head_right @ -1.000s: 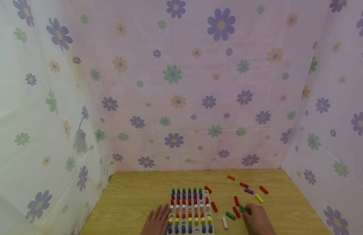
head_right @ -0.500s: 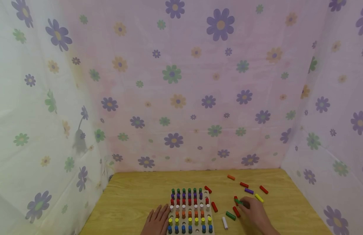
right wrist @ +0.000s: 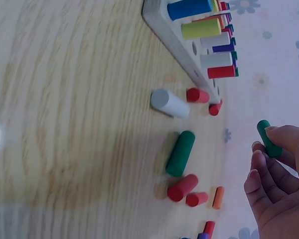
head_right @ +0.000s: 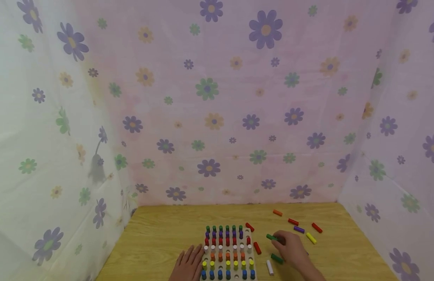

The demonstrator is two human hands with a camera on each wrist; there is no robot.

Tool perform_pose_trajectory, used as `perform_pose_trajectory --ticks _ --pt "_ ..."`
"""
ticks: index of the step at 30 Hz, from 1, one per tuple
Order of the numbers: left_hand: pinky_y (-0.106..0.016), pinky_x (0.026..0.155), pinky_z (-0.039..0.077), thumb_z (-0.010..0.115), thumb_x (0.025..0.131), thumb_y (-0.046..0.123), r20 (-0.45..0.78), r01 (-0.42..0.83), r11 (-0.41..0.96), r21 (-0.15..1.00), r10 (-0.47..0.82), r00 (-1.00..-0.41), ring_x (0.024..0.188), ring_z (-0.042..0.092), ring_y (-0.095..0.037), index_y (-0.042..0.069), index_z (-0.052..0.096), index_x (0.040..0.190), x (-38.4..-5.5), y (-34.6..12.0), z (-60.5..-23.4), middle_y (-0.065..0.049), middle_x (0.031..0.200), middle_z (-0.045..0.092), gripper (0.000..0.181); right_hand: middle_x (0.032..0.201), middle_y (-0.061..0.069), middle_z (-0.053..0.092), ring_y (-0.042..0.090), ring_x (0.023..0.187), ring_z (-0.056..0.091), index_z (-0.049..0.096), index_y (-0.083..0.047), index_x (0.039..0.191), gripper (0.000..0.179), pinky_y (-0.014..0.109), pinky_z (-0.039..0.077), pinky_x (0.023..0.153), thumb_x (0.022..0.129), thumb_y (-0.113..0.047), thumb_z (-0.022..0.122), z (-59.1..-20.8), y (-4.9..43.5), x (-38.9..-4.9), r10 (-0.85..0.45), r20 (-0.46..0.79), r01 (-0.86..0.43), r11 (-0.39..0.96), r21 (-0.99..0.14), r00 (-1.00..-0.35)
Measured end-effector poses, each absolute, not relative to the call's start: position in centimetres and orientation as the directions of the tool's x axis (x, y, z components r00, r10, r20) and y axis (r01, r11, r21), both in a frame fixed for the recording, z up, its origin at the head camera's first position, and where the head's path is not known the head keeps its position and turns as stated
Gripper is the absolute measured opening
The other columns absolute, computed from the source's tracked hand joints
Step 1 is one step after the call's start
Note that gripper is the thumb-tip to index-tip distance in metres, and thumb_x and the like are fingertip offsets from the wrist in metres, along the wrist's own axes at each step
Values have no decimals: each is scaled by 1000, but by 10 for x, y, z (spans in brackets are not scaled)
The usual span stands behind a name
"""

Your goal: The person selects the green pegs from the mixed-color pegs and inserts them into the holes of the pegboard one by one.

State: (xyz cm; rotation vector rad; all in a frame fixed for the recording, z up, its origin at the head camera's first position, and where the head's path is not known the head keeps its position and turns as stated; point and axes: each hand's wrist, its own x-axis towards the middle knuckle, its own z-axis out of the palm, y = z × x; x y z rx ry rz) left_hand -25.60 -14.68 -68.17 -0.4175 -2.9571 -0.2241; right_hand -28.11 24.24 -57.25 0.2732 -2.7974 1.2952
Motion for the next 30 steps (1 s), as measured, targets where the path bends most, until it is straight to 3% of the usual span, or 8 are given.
perform_pose_trajectory --ticks 4,11,18,30 --pt "-55 117 38 21 111 55 149 281 951 126 262 -954 143 45 -28 24 53 152 -256 -146 -680 4 155 50 60 91 2 73 12 76 66 74 -2 104 14 22 56 62 94 -12 75 -567 232 -284 -157 134 -203 608 -767 -978" --pt "-54 118 37 24 111 54 129 278 952 126 263 -956 144 45 -28 24 53 152 -255 -146 -677 4 155 50 58 93 10 74 26 80 70 73 -1 103 13 22 57 61 94 -11 74 -565 219 -289 -203 153 -242 554 -797 -967" --pt "-54 117 38 21 111 56 149 276 954 113 259 -954 142 46 -28 25 54 151 -256 -146 -680 5 155 51 60 87 4 72 8 72 64 74 -3 100 10 22 55 59 94 -11 75 -564 207 -296 -207 183 -270 563 -781 -961" --pt "-52 116 40 26 111 54 190 284 954 98 263 -946 142 47 -27 28 54 150 -255 -147 -685 6 153 52 55 81 -2 67 10 69 59 74 -6 95 8 22 52 58 90 -10 78 -566 187 -304 -156 192 -247 571 -783 -969"
